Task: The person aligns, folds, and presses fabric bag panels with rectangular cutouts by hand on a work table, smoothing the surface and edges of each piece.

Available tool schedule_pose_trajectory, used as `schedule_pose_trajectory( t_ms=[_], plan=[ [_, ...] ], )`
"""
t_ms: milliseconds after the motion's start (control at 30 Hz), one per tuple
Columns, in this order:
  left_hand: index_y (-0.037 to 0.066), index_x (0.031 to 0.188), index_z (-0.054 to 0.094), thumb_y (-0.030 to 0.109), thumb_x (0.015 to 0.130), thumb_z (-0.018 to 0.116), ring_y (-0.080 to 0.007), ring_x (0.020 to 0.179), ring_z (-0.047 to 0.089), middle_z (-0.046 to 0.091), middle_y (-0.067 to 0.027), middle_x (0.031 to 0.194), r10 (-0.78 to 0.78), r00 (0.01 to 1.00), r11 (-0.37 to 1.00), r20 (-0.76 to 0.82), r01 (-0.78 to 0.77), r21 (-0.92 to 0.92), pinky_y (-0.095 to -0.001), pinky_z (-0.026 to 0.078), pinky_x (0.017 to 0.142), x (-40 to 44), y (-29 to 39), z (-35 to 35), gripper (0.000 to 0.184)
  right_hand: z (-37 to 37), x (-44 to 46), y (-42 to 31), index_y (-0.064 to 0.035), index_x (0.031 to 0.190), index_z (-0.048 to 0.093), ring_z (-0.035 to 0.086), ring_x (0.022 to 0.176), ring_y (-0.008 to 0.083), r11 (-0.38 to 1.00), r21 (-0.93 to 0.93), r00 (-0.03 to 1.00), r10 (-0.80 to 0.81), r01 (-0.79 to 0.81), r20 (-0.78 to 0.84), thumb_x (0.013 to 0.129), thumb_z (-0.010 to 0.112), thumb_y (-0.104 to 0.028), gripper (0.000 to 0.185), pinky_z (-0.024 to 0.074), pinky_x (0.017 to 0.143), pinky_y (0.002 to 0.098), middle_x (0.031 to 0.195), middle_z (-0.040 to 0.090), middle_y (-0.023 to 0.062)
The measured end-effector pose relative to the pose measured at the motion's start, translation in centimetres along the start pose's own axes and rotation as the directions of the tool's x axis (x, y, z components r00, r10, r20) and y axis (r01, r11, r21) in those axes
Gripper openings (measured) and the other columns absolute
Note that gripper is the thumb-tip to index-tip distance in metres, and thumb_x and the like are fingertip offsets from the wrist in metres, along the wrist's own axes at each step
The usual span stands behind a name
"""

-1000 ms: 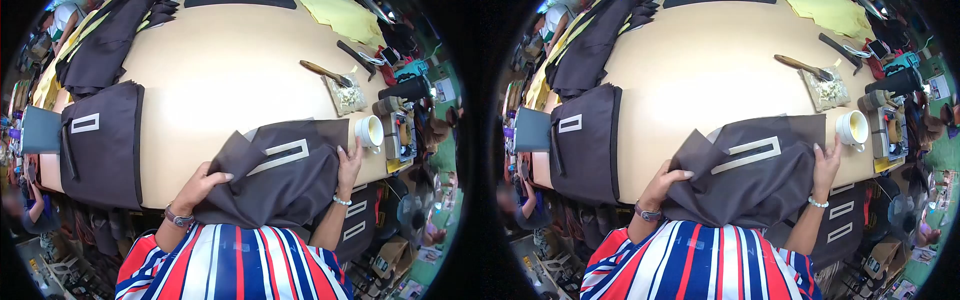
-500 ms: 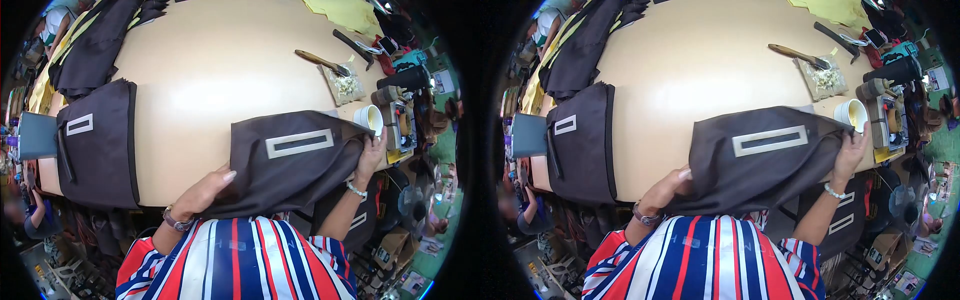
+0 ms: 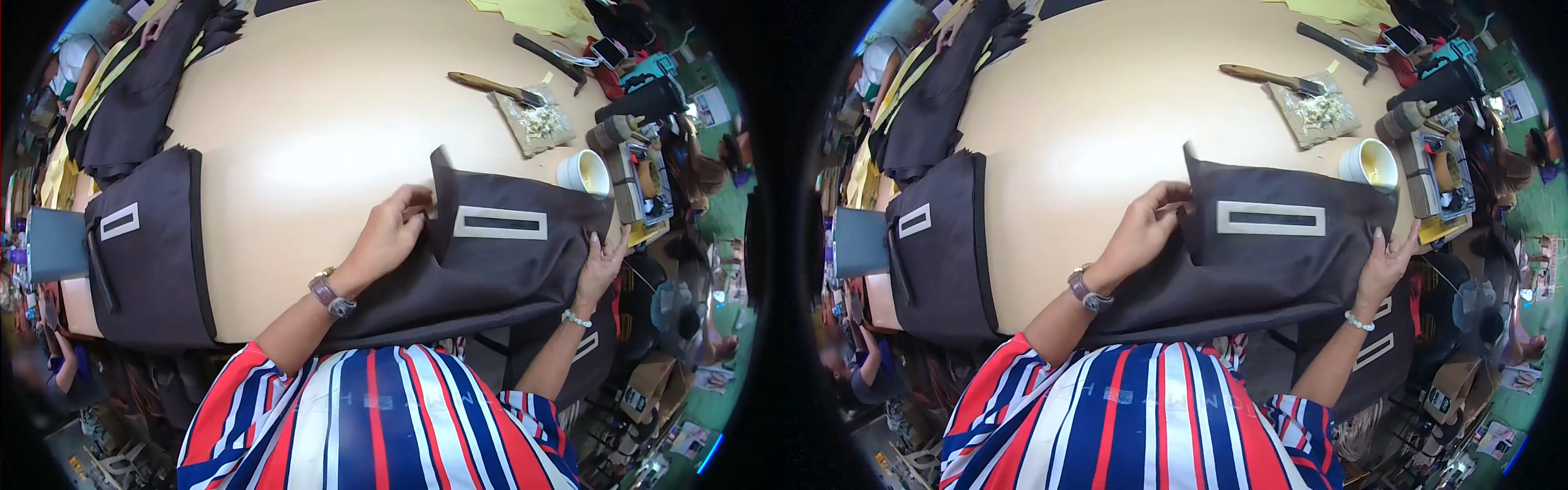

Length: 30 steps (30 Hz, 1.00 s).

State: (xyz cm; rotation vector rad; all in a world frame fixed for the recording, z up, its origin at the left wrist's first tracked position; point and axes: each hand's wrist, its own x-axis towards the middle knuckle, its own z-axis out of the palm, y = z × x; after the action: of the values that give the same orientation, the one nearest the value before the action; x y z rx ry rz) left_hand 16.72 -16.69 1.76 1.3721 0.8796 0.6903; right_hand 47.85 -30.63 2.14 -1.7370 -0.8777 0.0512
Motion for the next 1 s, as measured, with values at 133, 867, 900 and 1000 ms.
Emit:
schedule_pose_trajectory(
  t_ms=[133, 867, 900, 1000],
  plan=[
    [-0.009, 0.111, 0.052, 0.013, 0.091, 0.042, -0.0227, 0.1, 0.059, 0.06, -0.0175, 0.105, -0.403, 0.91, 0.728, 0.101, 0.385, -0.566, -0.0319, 0.047, 0.087, 1.5, 1.7, 0.7, 0.032, 0.0, -0.6, 2.4, 0.0032, 0.14, 0.021, 0.046, 0.112, 0.0219, 0.993, -0.08, 0.987, -0.096, 0.086, -0.127, 0.086, 0.052, 0.005, 0.062, 0.0379, 0.093, 0.0307, 0.142, 0.028, 0.0184],
    [-0.007, 0.099, 0.063, 0.012, 0.083, 0.054, -0.0099, 0.063, 0.052, 0.061, -0.0046, 0.072, 0.017, 0.972, 0.843, -0.233, 0.112, 0.526, -0.0233, 0.042, 0.058, 6.0, 0.7, -11.0, 0.026, 4.7, -1.7, 0.4, -0.0019, 0.143, 0.017, 0.05, 0.093, 0.0109, 0.996, 0.068, 0.996, -0.06, 0.055, 0.073, 0.085, 0.052, 0.01, 0.069, 0.0442, 0.08, 0.0224, 0.139, 0.034, 0.0065],
    [-0.006, 0.101, 0.063, 0.013, 0.083, 0.055, -0.0083, 0.058, 0.049, 0.058, -0.0021, 0.069, -0.035, 0.963, 0.859, -0.266, 0.165, 0.485, -0.0227, 0.04, 0.054, 6.0, 0.6, -13.1, 0.027, 5.0, -1.6, 0.1, -0.0019, 0.143, 0.016, 0.05, 0.092, 0.0103, 0.996, 0.061, 0.996, -0.068, 0.064, 0.065, 0.085, 0.052, 0.01, 0.07, 0.0445, 0.079, 0.0222, 0.139, 0.034, 0.0055],
    [-0.005, 0.1, 0.064, 0.014, 0.079, 0.053, -0.0194, 0.079, 0.064, 0.067, -0.0183, 0.083, 0.04, 0.899, 0.82, -0.436, 0.219, 0.529, -0.029, 0.049, 0.074, 6.4, -0.1, -18.4, 0.031, 4.8, -1.7, 0.2, -0.0015, 0.143, 0.016, 0.05, 0.099, 0.0123, 0.994, 0.104, 0.994, -0.032, 0.021, 0.106, 0.085, 0.051, 0.01, 0.069, 0.0437, 0.083, 0.0225, 0.143, 0.03, 0.0069]
  ],
)
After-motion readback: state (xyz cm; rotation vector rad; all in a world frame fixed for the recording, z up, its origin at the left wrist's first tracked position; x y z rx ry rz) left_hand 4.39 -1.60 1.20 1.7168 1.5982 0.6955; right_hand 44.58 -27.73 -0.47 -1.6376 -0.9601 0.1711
